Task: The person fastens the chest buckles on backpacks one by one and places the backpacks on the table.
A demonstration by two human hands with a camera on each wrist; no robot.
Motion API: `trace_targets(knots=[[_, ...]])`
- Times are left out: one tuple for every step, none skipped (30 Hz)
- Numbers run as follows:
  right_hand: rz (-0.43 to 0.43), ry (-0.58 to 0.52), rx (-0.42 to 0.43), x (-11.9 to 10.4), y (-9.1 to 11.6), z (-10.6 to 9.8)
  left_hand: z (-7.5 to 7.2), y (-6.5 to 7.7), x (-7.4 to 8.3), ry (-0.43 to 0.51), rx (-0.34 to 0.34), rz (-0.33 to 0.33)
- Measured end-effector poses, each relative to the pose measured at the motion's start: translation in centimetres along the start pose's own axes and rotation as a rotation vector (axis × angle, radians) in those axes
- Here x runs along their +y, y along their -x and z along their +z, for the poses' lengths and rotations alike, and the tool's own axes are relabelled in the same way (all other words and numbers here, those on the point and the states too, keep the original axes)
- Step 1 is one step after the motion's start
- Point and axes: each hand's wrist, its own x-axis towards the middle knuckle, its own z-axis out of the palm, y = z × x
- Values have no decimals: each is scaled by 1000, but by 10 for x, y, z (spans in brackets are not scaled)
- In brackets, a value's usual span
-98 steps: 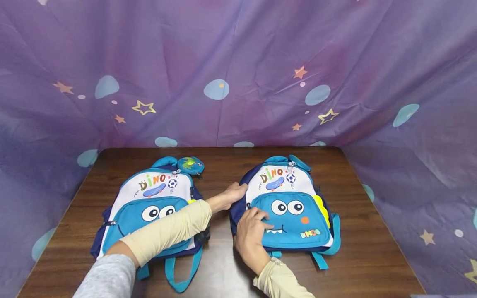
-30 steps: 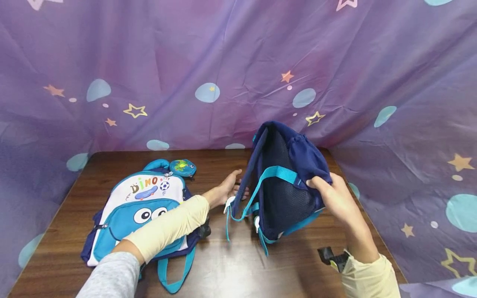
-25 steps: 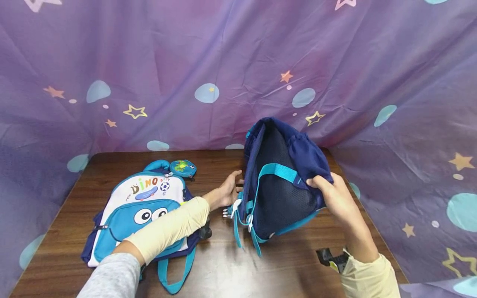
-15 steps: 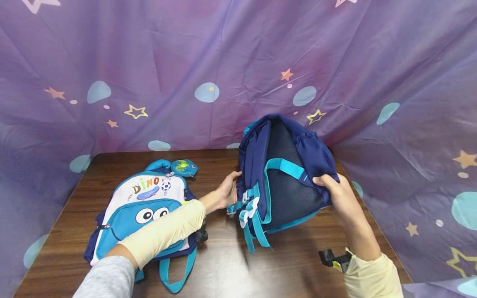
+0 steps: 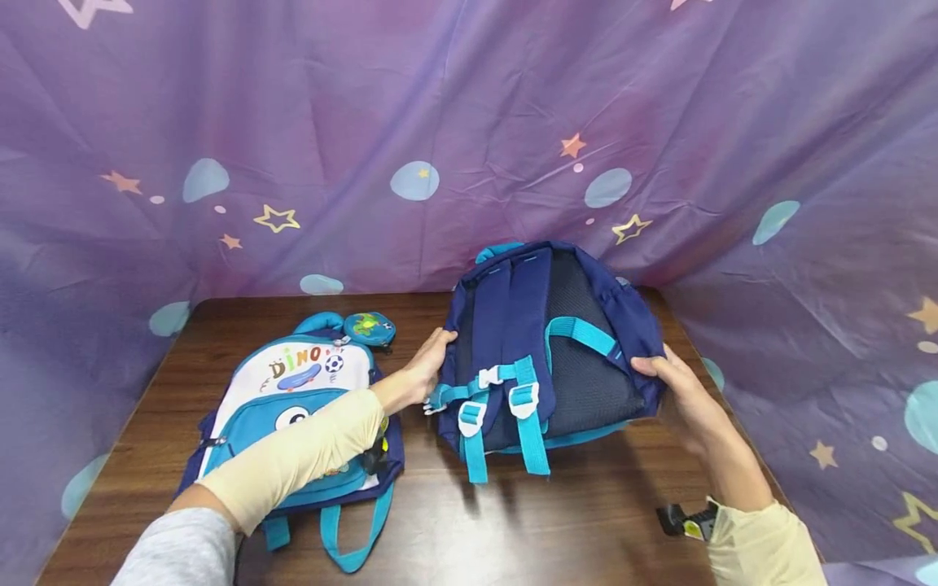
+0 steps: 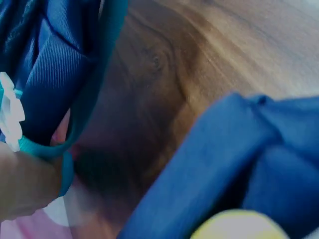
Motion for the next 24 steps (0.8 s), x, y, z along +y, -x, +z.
trace_targets(knots=[[19, 37, 36, 1, 0, -3, -1, 1, 3, -24, 16, 7], [43, 96, 89, 2, -1, -6, -2, 3, 6, -52, 34, 18], [77, 170, 143, 3, -3, -8, -2, 4, 9, -80, 54, 30], [113, 250, 195, 4, -5, -9, -3, 6, 13, -104, 69, 37], [144, 342, 240, 4, -8, -10, -2, 8, 16, -132, 84, 53], [168, 440, 279, 5, -12, -11, -2, 10, 19, -158, 98, 67], [177, 536, 305, 6, -16, -11, -1, 12, 21, -177, 110, 76], [181, 622, 311, 8, -20, -11, 0, 14, 24, -193, 119, 83], [176, 692, 308, 10, -24, -10, 1, 17, 26, -200, 125, 85], [152, 753, 300, 13, -28, -9, 2, 20, 27, -217, 134, 92], [126, 821, 299, 17, -32, -8, 3, 23, 28, -245, 148, 97], [107, 891, 301, 21, -35, -7, 5, 26, 29, -267, 158, 97], [89, 950, 299, 25, -38, -5, 7, 29, 30, -283, 161, 95], [83, 1003, 299, 29, -40, -4, 8, 32, 31, -304, 167, 94], [74, 1053, 305, 34, -42, -3, 10, 33, 30, -330, 172, 96], [73, 1094, 313, 38, -44, -2, 11, 34, 29, -357, 176, 96], [83, 1128, 317, 43, -46, -1, 12, 35, 28, -381, 178, 92], [104, 1150, 317, 48, -47, -1, 13, 34, 26, -391, 176, 89], [121, 1159, 310, 52, -48, -1, 13, 34, 25, -403, 176, 86], [138, 1162, 306, 57, -49, -2, 14, 33, 23, -416, 175, 79], [152, 1162, 303, 62, -50, -3, 15, 32, 20, -431, 179, 75], [164, 1163, 299, 66, -50, -4, 15, 31, 18, -432, 179, 66], [175, 1162, 296, 71, -51, -5, 16, 30, 16, -435, 181, 58], [184, 1161, 297, 75, -51, -6, 16, 29, 14, -428, 176, 47]])
